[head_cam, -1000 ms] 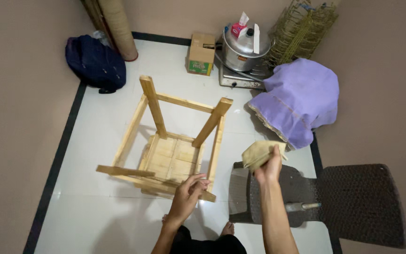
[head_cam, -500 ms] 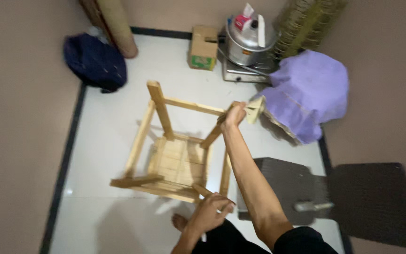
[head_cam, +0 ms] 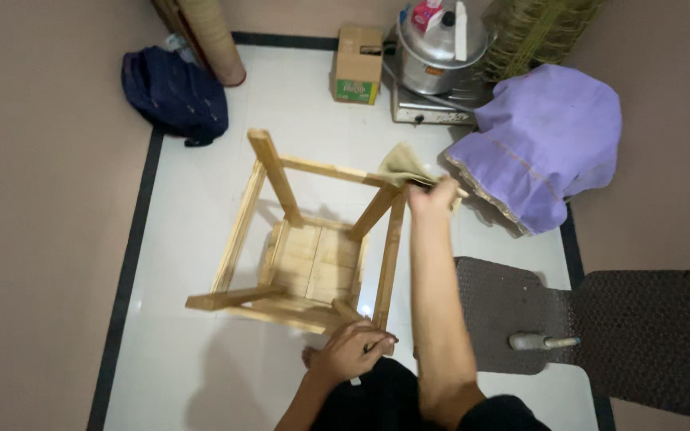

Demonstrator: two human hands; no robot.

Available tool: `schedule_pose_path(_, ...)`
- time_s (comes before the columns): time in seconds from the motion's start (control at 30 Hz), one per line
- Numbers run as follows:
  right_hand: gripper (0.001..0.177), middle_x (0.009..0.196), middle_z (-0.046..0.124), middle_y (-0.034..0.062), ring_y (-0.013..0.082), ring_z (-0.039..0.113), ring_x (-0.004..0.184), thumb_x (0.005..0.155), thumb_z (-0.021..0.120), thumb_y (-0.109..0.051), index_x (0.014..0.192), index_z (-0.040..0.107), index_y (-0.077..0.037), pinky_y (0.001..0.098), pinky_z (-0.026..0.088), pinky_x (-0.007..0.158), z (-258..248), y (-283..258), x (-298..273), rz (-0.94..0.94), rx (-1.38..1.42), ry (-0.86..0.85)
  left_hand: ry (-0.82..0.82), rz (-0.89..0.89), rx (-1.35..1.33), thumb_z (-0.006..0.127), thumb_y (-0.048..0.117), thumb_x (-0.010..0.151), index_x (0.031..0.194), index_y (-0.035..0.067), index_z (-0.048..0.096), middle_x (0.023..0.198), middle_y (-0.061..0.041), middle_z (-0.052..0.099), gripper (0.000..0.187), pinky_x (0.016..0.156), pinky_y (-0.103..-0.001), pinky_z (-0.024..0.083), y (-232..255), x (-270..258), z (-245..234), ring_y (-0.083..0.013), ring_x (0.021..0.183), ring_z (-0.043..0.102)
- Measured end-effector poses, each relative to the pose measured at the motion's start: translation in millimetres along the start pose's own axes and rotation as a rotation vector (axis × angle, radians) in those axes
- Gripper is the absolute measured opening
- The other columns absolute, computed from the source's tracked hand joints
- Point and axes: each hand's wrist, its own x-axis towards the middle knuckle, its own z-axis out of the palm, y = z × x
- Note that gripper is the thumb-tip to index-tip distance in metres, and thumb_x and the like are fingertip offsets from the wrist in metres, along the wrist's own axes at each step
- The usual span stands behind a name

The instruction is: The person cleans a wooden stool by wiping its surfaces with a cloth. They spray a cleaning solution onto the cloth and wipe the stool's legs and seat. The person repositions the stool and continues wiping different parts of it.

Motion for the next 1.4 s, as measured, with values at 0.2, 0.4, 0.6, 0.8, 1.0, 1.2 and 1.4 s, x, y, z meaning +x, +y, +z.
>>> schedule_pose_path(0.2, 0.067, 0.14, 0.052, 0.0152, 0.0361, 0.051, 0.135, 0.087, 0.052, -0.033, 0.147, 0.039, -0.008, 0.0633, 0.045, 0.108, -8.0, -75.0, -169.8, -0.068, -0.678, -0.103, 0.18, 0.084, -0.098, 0.063, 0.019, 0.104, 0.122, 0.003, 0.07, 0.109, -0.015, 0.074, 0.025, 0.095, -0.043, 0.052, -27.3, -8.4, 18.3, -0.0271, 0.095, 0.07)
schedule_pose_path(0.4, 0.061, 0.124, 0.06, 0.0258, 0.0421, 0.067, 0.107, 0.093, 0.059, -0.036, 0.14, 0.045, 0.0, 0.0643, 0.057, 0.092, -104.2, -116.3, -220.4, -0.085, -1.393, 0.049, 1.07, -0.093, -0.26, 0.048, 0.013, 0.112, 0.101, -0.003, 0.074, 0.095, -0.013, 0.077, 0.032, 0.083, -0.034, 0.057, -122.6, -66.3, -47.4, -0.0201, 0.088, 0.071)
schedule_pose_path(0.6, 0.047, 0.106, 0.071, 0.025, 0.0347, 0.07, 0.095, 0.099, 0.058, -0.039, 0.121, 0.067, 0.002, 0.0504, 0.058, 0.084, -182.6, -91.8, -245.5, 0.018, -1.651, 0.014, 1.446, -0.405, -0.168, 0.051, 0.011, 0.115, 0.104, -0.009, 0.062, 0.078, -0.017, 0.058, 0.025, 0.065, -0.034, 0.042, -123.5, -109.8, -101.6, -0.02, 0.071, 0.051)
schedule_pose_path(0.8, 0.04, 0.108, 0.07, 0.0121, 0.0232, 0.068, 0.097, 0.097, 0.06, -0.034, 0.121, 0.061, -0.001, 0.0379, 0.056, 0.084, -194.6, -45.2, -281.5, 0.009, -1.239, -0.01, 1.213, -0.36, -0.002, 0.054, 0.011, 0.109, 0.153, -0.004, 0.033, 0.142, -0.022, 0.048, 0.051, 0.105, -0.039, 0.042, -138.8, -123.9, -111.0, -0.0262, 0.125, 0.051)
schedule_pose_path(1.0, 0.049, 0.108, 0.064, 0.0171, 0.0244, 0.06, 0.091, 0.105, 0.062, -0.038, 0.125, 0.062, 0.007, 0.0364, 0.051, 0.076, -251.6, -18.9, -302.2, -0.144, -0.997, -0.039, 0.855, -0.38, -0.236, 0.042, 0.014, 0.113, 0.156, 0.006, 0.042, 0.155, -0.017, 0.051, 0.044, 0.115, -0.04, 0.042, -161.9, -130.0, -130.2, -0.0276, 0.14, 0.051)
schedule_pose_path(1.2, 0.049, 0.118, 0.062, 0.0126, 0.0183, 0.061, 0.102, 0.104, 0.066, -0.036, 0.133, 0.058, 0.002, 0.0328, 0.054, 0.085, -252.8, 1.5, -338.5, -0.448, -1.196, -0.282, 0.557, -0.276, -0.084, 0.059, 0.0, 0.09, 0.154, 0.004, 0.035, 0.154, -0.016, 0.045, 0.068, 0.113, -0.039, 0.042, -182.5, -139.0, -169.1, -0.0261, 0.135, 0.049)
schedule_pose_path(1.4, 0.053, 0.112, 0.071, 0.0121, 0.0217, 0.072, 0.1, 0.082, 0.076, -0.006, 0.131, 0.056, -0.003, 0.0326, 0.063, 0.085, -176.4, 1.2, -373.9, -0.363, -1.392, -0.17, 0.135, -0.463, -0.212, 0.079, 0.013, 0.094, 0.124, -0.002, 0.071, 0.118, -0.018, 0.076, 0.035, 0.111, -0.035, 0.045, -258.8, -128.6, -168.3, -0.0247, 0.115, 0.069)
